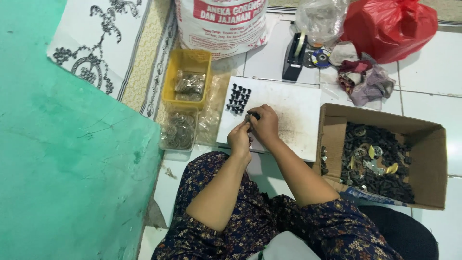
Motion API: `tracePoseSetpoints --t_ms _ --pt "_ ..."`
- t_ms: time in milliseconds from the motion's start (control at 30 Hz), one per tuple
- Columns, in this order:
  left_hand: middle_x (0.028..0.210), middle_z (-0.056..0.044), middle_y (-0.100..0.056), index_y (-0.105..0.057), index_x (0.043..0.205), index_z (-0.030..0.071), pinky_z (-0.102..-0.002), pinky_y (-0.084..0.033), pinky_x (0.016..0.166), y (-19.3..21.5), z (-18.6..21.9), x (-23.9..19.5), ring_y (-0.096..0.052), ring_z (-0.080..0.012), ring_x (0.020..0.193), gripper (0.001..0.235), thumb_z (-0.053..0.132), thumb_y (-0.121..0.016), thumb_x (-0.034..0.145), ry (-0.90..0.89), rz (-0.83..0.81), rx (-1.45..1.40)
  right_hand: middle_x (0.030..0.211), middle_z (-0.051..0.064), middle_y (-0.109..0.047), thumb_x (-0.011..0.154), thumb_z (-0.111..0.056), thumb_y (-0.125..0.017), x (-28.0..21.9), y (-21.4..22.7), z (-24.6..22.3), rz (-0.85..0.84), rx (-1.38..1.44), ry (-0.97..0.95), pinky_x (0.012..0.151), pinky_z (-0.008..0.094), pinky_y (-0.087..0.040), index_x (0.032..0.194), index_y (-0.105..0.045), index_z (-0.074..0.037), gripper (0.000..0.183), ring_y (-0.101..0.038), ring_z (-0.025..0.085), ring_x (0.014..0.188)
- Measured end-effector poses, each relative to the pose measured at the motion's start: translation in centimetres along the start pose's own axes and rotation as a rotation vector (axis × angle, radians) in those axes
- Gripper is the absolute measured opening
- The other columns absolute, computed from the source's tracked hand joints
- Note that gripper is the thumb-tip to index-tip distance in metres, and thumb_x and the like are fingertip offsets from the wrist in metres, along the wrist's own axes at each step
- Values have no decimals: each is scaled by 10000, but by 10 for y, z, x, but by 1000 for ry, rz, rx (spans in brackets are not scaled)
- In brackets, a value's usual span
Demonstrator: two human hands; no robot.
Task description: Sorting and assembling small metal and plastic components by inserting them into a grid and searching through a box of parts.
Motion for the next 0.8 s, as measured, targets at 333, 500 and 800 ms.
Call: tracePoseSetpoints --t_ms 333,500,800 --pt "907 -137 -731 -743 1159 15 -245 -434 527 -102 -55 -69 -607 -143 623 309 185 -695 905 -94 -282 267 889 89 -695 834 -124 -799 -48 144 82 183 -8 -106 817 429 -570 975 -805 -189 155 -697 338 900" --pt "1198 -150 -700 -730 1253 92 -387 -556 901 -183 -103 -140 -671 -297 1127 359 275 -705 946 -187 -629 564 927 52 -724 890 -104 -761 -94 242 169 253 -140 -272 869 399 -553 1014 -809 -183 155 -712 282 966" --pt "1142 -54 -744 -759 1189 246 -390 -581 908 -256 -259 -118 -693 -264 1148 292 264 -701 903 -486 -882 1205 1076 169 -772 809 -183 -837 -190 306 289 135 -195 -884 932 473 -550 983 -834 -205 175 -685 401 1138"
Point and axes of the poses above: each hand's wrist, its own x-axis towards the middle knuckle, its own y-axis out of the back of the hand, z = x × y, the point moved 2 cm from there along x, towards the middle knuckle
